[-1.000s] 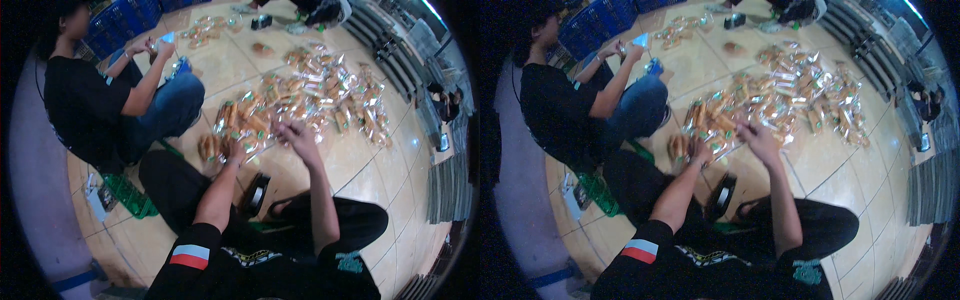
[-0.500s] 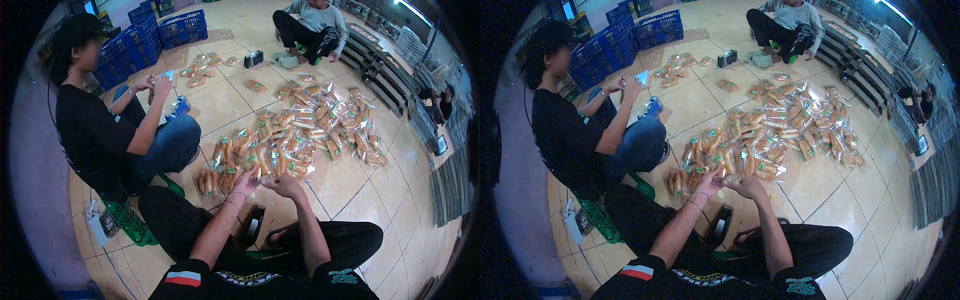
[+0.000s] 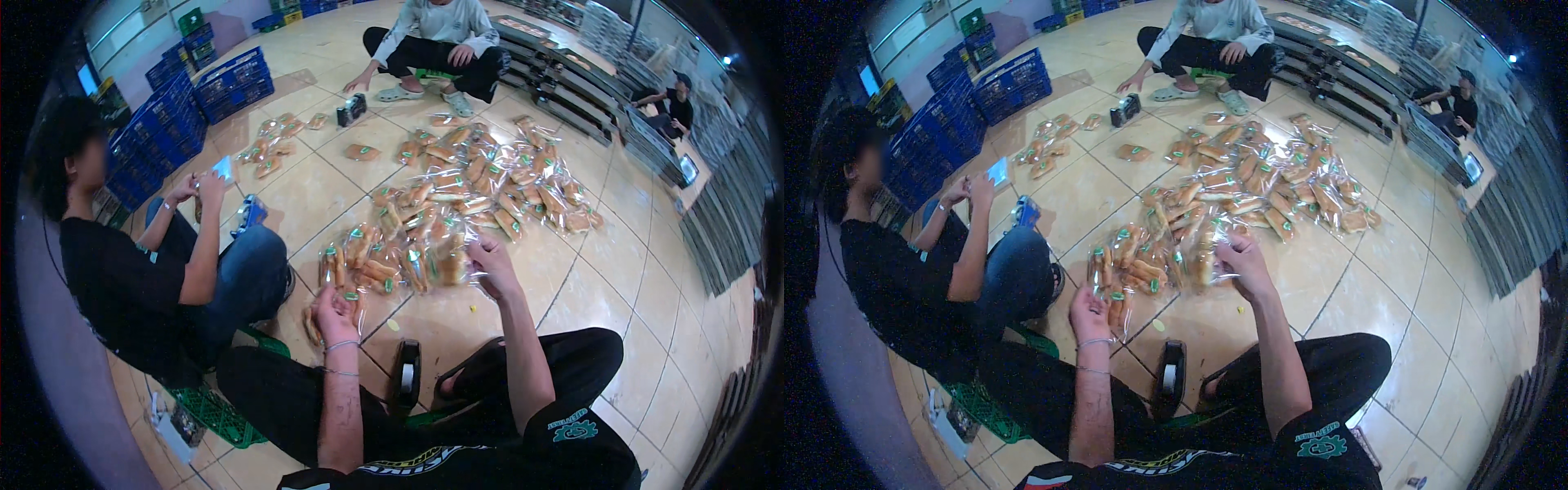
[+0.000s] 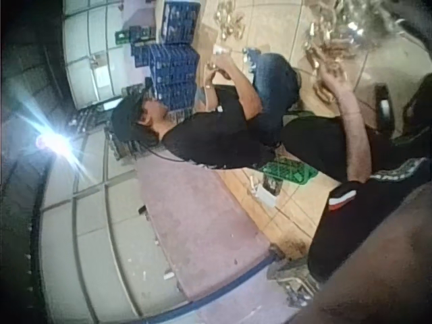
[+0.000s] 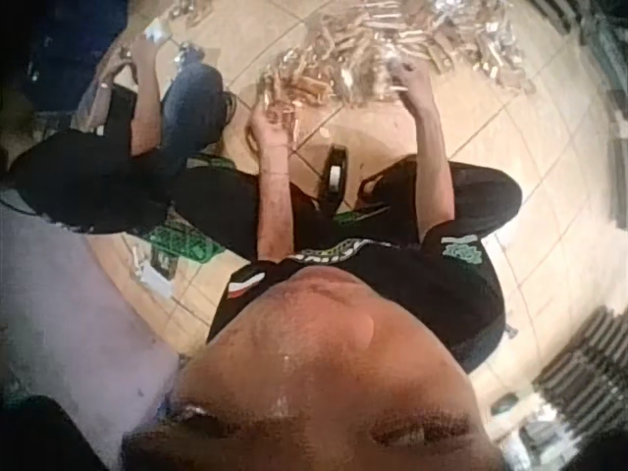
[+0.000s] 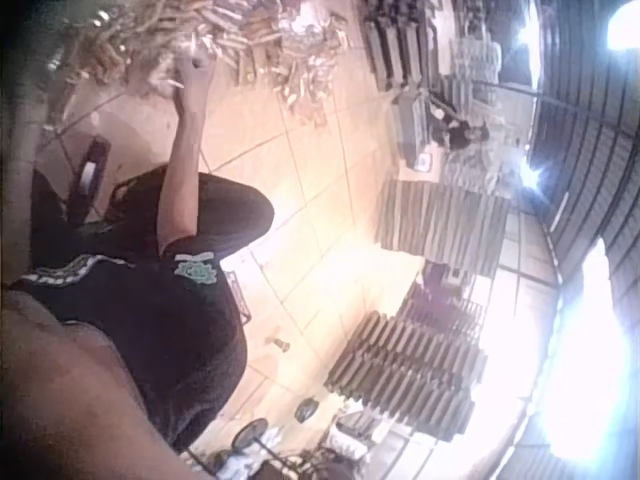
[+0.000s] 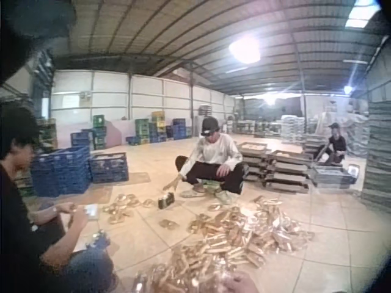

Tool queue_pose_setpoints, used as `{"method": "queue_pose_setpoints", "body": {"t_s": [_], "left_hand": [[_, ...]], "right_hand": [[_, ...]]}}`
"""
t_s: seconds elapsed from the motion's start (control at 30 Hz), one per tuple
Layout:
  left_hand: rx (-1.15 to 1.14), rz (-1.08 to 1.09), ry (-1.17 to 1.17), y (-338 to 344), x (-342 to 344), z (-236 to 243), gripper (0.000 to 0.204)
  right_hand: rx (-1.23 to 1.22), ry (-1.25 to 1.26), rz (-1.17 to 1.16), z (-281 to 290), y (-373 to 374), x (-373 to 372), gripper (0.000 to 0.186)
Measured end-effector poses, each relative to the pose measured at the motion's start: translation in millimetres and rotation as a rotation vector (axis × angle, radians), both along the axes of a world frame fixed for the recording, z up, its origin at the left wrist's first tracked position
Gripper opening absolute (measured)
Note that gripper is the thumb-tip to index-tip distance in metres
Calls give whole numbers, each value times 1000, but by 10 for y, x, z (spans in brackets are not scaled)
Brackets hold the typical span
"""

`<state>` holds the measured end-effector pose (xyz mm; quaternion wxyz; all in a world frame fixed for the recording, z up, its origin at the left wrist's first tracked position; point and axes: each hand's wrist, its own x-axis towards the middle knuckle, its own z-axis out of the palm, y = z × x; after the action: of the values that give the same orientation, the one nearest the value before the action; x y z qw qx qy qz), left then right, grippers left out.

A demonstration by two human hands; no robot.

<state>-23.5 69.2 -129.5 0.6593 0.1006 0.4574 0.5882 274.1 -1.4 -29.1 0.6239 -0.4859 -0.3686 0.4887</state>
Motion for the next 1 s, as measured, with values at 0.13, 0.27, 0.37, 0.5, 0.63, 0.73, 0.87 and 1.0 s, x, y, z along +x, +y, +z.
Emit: {"method": "queue_pose_setpoints", "body": {"t_s": [0.13,0.27,0.37,0.5,0.63,0.73,0.87,1.0], "left_hand": [[163,84,15,-191,312,747,18],[344,-186,203,-228,455,735,27],[693,-414,720,-357,618,674,46],[1209,-548,1395,-445,826,690,67],[721,-813,609,-391,757,755,61],[669,-654,376,-406,758,933,50],[590,-498,186,-454,762,1027,44],[581,-359,302,-452,733,1127,33]], "right_hand": [[-348,-827,255,-855,-77,266,19],[-145,-1446,249,-818,-14,30,25],[-120,-1259,374,-113,16,-80,23],[-67,-1514,340,404,-52,-172,24],[61,-838,35,548,-84,-199,30],[204,-280,-55,468,-31,-214,43],[-54,-573,326,345,-30,-392,59],[13,-486,178,301,-16,-678,49]]}}
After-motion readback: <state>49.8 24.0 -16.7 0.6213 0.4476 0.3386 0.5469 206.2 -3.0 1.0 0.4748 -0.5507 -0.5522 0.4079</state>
